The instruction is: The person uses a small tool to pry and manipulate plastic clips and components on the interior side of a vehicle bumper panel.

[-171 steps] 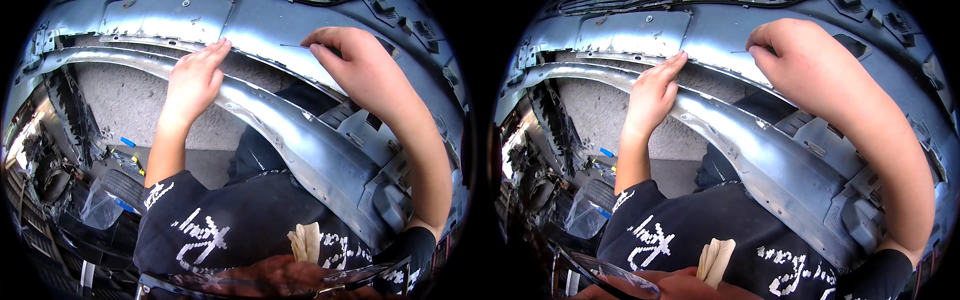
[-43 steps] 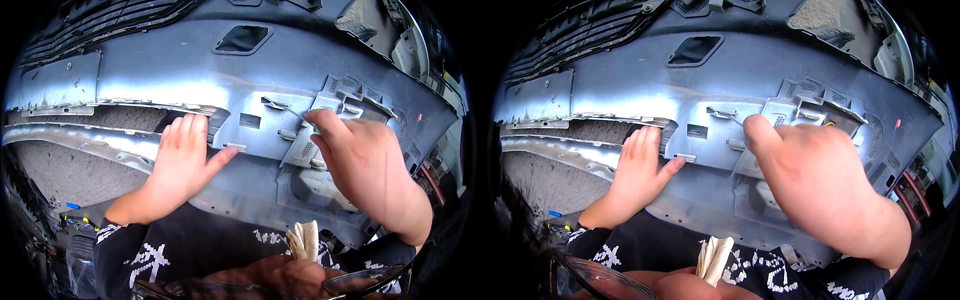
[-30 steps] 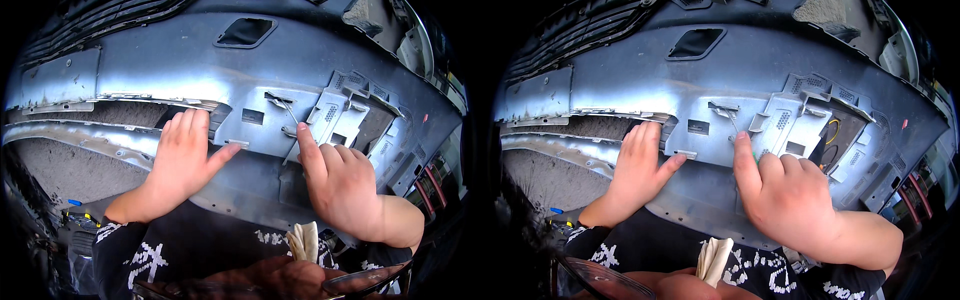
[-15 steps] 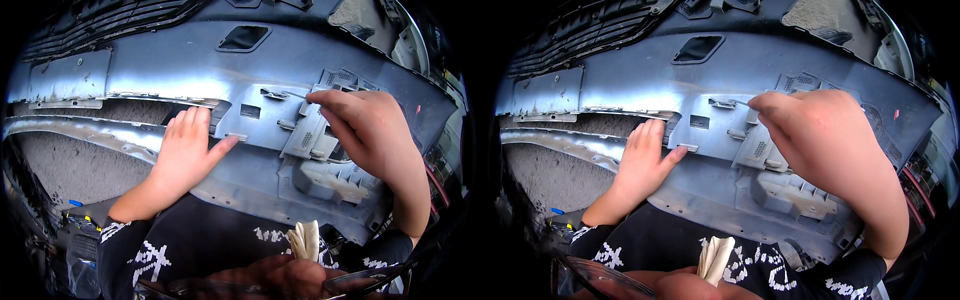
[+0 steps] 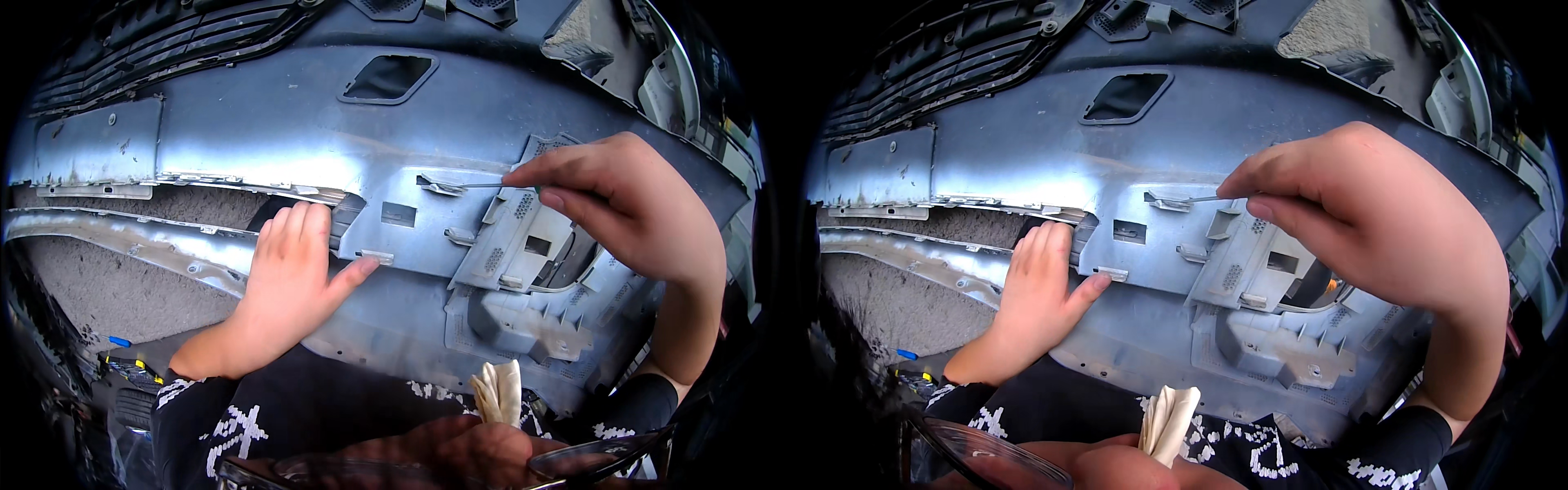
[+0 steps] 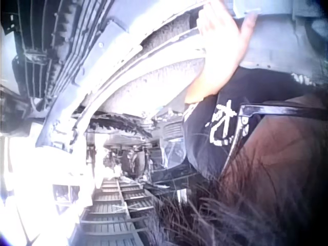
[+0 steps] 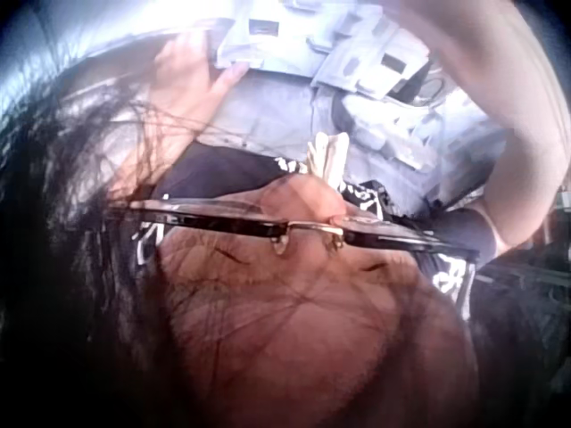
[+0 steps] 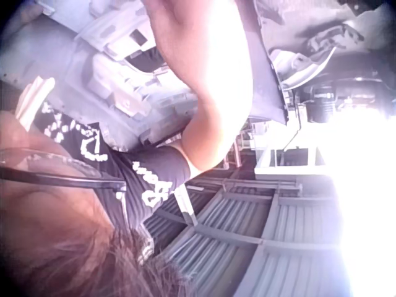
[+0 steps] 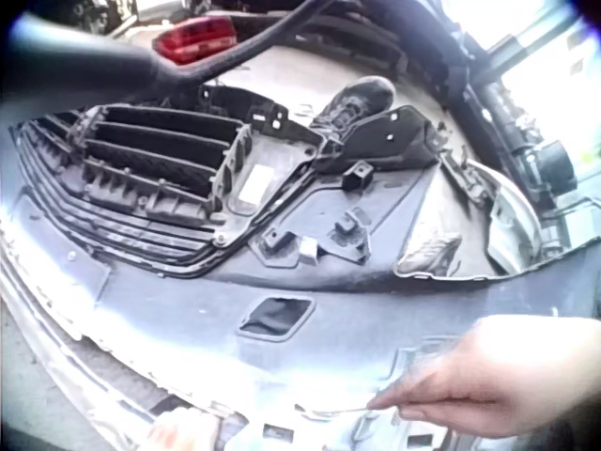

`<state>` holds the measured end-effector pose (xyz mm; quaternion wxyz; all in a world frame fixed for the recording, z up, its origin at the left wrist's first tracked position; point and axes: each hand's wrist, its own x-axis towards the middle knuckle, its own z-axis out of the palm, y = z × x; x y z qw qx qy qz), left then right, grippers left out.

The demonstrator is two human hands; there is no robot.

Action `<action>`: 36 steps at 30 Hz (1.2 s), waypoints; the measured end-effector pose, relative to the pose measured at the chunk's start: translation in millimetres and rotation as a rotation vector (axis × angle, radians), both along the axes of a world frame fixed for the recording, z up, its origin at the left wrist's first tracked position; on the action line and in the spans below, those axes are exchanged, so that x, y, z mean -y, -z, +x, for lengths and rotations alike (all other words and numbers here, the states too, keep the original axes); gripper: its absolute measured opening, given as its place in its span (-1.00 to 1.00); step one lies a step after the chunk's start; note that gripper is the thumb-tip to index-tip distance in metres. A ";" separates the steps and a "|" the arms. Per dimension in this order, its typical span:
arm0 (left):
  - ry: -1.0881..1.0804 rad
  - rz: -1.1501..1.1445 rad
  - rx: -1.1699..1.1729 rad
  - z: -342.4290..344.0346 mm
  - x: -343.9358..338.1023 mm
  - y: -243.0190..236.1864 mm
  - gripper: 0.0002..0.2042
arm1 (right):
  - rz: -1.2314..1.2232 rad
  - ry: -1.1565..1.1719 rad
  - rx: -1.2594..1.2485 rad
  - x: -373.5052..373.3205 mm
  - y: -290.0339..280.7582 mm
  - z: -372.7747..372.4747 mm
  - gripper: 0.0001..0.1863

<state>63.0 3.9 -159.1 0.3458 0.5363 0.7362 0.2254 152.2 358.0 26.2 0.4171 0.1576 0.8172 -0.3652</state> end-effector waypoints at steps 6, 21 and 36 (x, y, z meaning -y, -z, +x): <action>0.011 -0.100 0.133 -3.3 -0.7 -4.7 -0.20 | -0.063 -0.008 -0.018 -5.0 10.5 0.1 -0.75; 0.001 -0.059 0.060 0.7 1.5 -2.3 -0.17 | 0.359 -0.132 -0.085 77.3 -13.9 29.3 -0.54; 0.008 -0.126 0.112 -1.2 3.3 -5.7 -0.19 | -0.031 0.521 0.153 4.9 -2.4 3.2 -0.61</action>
